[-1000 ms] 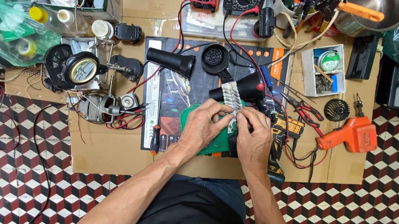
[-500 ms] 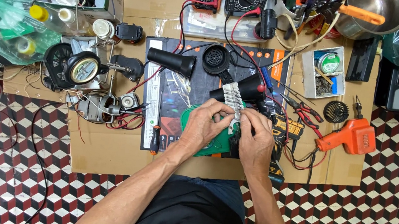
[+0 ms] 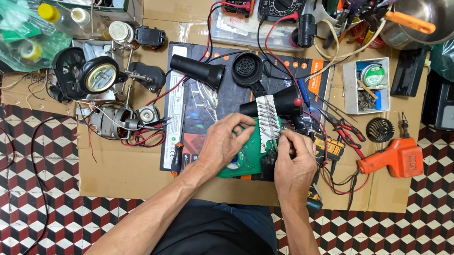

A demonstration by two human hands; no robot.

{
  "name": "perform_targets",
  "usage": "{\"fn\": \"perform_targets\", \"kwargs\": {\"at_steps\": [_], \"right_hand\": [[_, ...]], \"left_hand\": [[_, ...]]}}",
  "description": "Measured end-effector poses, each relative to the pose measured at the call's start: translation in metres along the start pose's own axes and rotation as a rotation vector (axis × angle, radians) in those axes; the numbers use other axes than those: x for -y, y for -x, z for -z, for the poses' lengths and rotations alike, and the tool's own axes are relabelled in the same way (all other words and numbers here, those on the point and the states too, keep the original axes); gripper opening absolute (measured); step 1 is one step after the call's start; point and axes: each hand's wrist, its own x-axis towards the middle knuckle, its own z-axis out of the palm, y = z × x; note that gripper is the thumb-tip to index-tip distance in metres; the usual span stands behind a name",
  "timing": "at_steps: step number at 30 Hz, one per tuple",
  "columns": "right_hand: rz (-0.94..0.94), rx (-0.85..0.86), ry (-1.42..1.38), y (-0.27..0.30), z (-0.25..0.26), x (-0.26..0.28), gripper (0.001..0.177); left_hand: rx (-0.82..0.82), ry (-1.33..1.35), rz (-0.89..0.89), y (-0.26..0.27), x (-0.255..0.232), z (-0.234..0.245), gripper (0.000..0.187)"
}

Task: The person works on a small electronic device on a cluttered workbench. They use a heat gun to apply heat to the device, then open a small container of paste and apply it to the device. Finally, they use pliers to adjust a component on the device.

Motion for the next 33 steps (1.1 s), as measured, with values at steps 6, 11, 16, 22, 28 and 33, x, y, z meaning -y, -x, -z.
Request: {"fn": "perform_targets", "kwargs": {"at_steps": [6, 11, 16, 22, 28, 33], "right_hand": [[0.041, 0.014, 0.022, 0.0, -0.003, 0.007, 0.013], [0.237, -0.016, 0.111, -0.002, -0.004, 0.006, 0.013], [0.333, 0.006, 0.223, -0.004, -0.005, 0.007, 0.013], [0.394, 0.048, 0.247, -0.007, -0.003, 0.011, 0.016], [0.448, 0.064, 0.292, -0.009, -0.005, 0.008, 0.018], [0.448, 0.094, 0.322, -0.011, -0.004, 0.01, 0.018]], "left_hand": [[0.006, -0.084, -0.036, -0.003, -0.009, 0.004, 0.018], [0.039, -0.144, -0.092, -0.004, -0.013, 0.004, 0.017], [0.027, -0.164, -0.238, -0.006, -0.011, 0.003, 0.018], [0.056, -0.213, -0.31, -0.01, -0.006, 0.004, 0.016], [0.104, -0.247, -0.378, -0.015, -0.008, 0.01, 0.015], [0.146, -0.301, -0.412, -0.02, -0.007, 0.011, 0.013]]}}
